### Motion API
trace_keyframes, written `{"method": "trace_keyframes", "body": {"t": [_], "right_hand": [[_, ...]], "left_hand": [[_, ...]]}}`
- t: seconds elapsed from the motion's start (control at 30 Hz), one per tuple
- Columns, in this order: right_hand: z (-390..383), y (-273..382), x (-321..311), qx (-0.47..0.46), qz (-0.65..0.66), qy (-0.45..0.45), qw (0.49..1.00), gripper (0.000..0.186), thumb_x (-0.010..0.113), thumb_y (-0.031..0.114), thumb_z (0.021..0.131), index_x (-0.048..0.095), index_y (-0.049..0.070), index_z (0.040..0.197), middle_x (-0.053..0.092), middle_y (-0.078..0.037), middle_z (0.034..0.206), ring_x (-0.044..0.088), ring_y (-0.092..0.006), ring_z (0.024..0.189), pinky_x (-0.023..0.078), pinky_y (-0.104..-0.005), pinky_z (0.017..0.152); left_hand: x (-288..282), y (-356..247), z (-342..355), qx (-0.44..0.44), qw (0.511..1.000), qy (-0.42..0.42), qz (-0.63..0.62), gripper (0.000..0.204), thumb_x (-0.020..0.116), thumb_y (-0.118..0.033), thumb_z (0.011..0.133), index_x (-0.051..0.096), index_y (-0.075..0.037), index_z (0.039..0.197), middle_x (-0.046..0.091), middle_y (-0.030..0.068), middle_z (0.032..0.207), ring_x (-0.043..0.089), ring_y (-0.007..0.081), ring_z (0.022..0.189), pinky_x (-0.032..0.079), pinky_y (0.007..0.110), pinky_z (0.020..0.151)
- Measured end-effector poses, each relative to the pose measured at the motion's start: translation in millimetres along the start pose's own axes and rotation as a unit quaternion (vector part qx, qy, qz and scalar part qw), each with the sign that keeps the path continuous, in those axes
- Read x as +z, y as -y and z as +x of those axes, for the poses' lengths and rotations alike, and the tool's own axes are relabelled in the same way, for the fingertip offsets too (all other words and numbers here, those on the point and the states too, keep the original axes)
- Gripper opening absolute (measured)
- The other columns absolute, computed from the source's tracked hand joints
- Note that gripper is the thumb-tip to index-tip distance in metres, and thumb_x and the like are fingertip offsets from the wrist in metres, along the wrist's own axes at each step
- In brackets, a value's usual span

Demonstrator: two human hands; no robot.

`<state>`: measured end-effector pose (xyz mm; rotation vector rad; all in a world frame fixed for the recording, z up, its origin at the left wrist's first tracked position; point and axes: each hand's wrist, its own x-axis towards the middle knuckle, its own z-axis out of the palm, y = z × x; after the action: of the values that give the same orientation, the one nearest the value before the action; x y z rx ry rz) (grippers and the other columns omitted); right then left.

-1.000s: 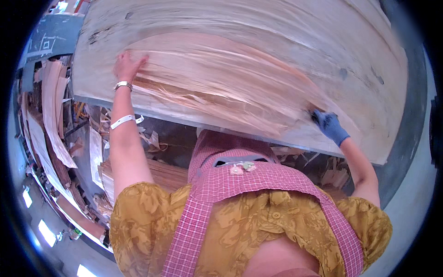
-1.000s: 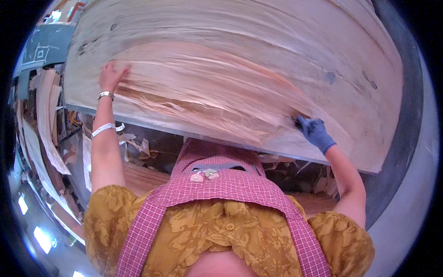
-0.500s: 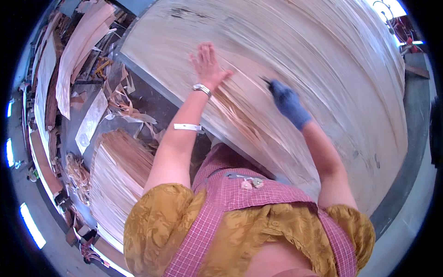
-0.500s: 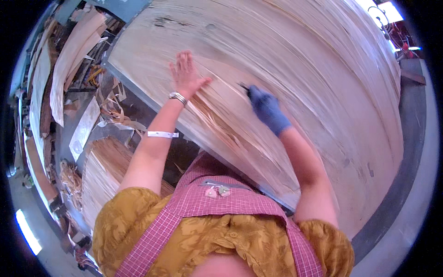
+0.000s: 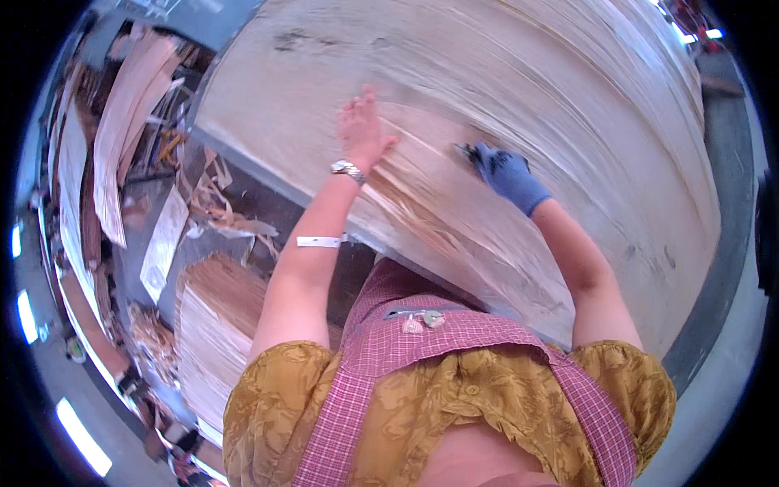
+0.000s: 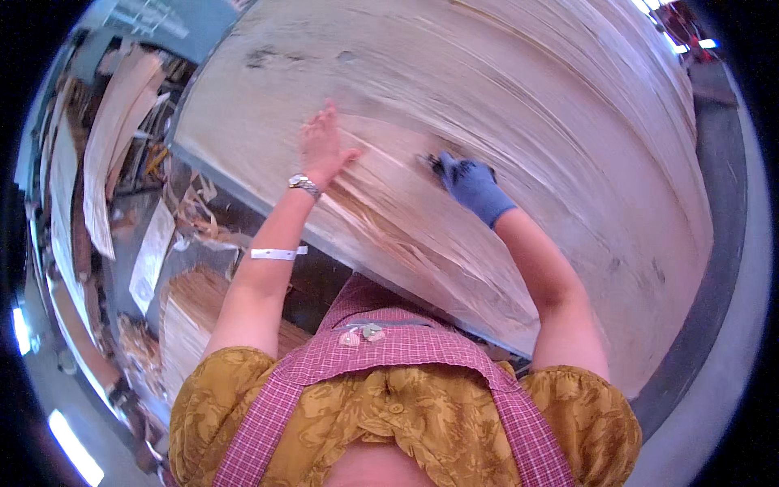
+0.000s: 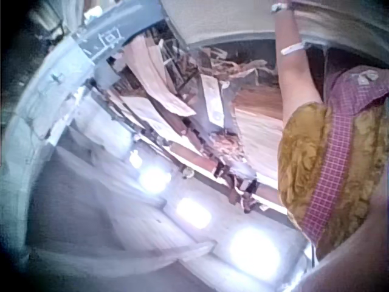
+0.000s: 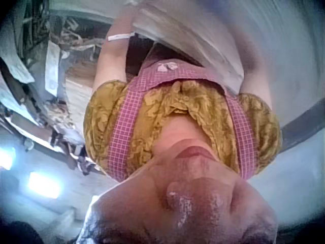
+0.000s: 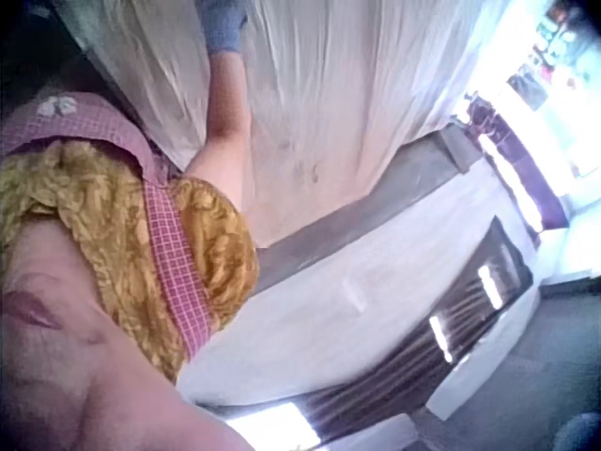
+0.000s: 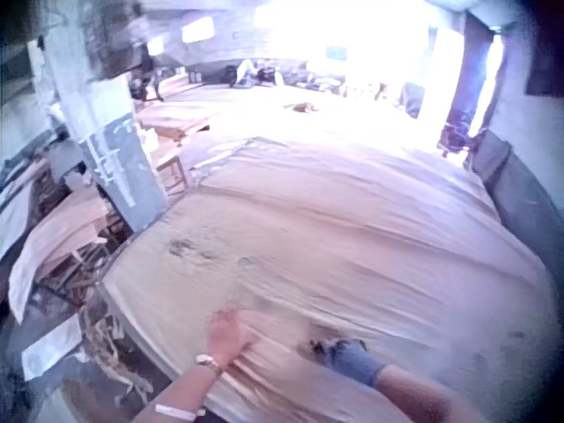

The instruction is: The person applies small wood patches to large veneer sheets, using a utility knife to trim materials and applying adhesive strips by hand to secure the repairs.

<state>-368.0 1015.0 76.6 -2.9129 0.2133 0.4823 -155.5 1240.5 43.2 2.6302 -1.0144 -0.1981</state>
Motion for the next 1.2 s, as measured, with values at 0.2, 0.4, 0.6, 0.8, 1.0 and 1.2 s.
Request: {"method": "trace_keyframes", "body": {"t": [0.2, 0.4, 0.6, 0.8, 1.0, 1.2], "right_hand": [[-101.4, -52.3, 23.1, 0.117, 0.059, -0.028, 0.991, 0.026, 0.041, 0.028, 0.099, 0.050, 0.007, 0.111, 0.068, -0.019, 0.079, 0.067, -0.0368, 0.069, 0.051, -0.0513, 0.057], [-203.8, -92.1, 54.2, 0.201, 0.043, -0.004, 0.979, 0.028, 0.044, 0.020, 0.096, 0.051, 0.008, 0.120, 0.069, -0.018, 0.084, 0.069, -0.0370, 0.074, 0.053, -0.0493, 0.061], [-387.4, -125.0, 115.4, 0.344, 0.063, 0.030, 0.936, 0.026, 0.043, 0.021, 0.097, 0.050, 0.008, 0.118, 0.069, -0.019, 0.083, 0.070, -0.0341, 0.074, 0.054, -0.0483, 0.061], [-503.5, -118.2, 160.7, 0.424, 0.128, 0.024, 0.896, 0.030, 0.045, 0.028, 0.098, 0.047, 0.010, 0.122, 0.068, -0.019, 0.079, 0.067, -0.0392, 0.073, 0.053, -0.0508, 0.064], [-578.1, -103.7, 202.5, 0.502, 0.097, 0.010, 0.859, 0.030, 0.049, 0.034, 0.097, 0.051, 0.012, 0.117, 0.067, -0.019, 0.078, 0.066, -0.0386, 0.072, 0.052, -0.0489, 0.065], [-523.6, -119.3, 181.6, 0.459, 0.119, -0.357, 0.805, 0.033, 0.057, 0.030, 0.093, 0.055, 0.013, 0.121, 0.068, -0.018, 0.096, 0.065, -0.0375, 0.079, 0.052, -0.0468, 0.067]], "left_hand": [[11.7, -116.2, -22.2, 0.116, 0.880, -0.195, 0.416, 0.103, 0.077, -0.049, 0.070, 0.026, -0.007, 0.149, 0.036, 0.0238, 0.148, 0.033, 0.0383, 0.138, 0.022, 0.047, 0.116], [54.0, -225.2, -77.0, 0.204, 0.971, 0.091, 0.082, 0.083, 0.079, -0.048, 0.067, 0.051, -0.007, 0.133, 0.042, 0.0241, 0.143, 0.037, 0.0392, 0.135, 0.035, 0.045, 0.110], [58.3, -212.2, -68.3, 0.164, 0.973, 0.128, 0.102, 0.085, 0.082, -0.049, 0.065, 0.051, -0.012, 0.134, 0.040, 0.0234, 0.145, 0.037, 0.0382, 0.135, 0.036, 0.044, 0.109], [57.7, -218.5, -69.8, 0.175, 0.970, 0.134, 0.102, 0.086, 0.081, -0.049, 0.066, 0.050, -0.011, 0.136, 0.038, 0.0244, 0.146, 0.036, 0.0384, 0.136, 0.033, 0.043, 0.111], [57.2, -213.9, -68.3, 0.158, 0.973, 0.141, 0.089, 0.080, 0.081, -0.047, 0.067, 0.052, -0.011, 0.133, 0.038, 0.0253, 0.146, 0.036, 0.0383, 0.136, 0.034, 0.044, 0.110], [59.5, -213.1, -66.7, 0.176, 0.971, 0.127, 0.102, 0.082, 0.083, -0.046, 0.066, 0.050, -0.010, 0.133, 0.037, 0.0260, 0.146, 0.035, 0.0394, 0.136, 0.034, 0.045, 0.109]]}}
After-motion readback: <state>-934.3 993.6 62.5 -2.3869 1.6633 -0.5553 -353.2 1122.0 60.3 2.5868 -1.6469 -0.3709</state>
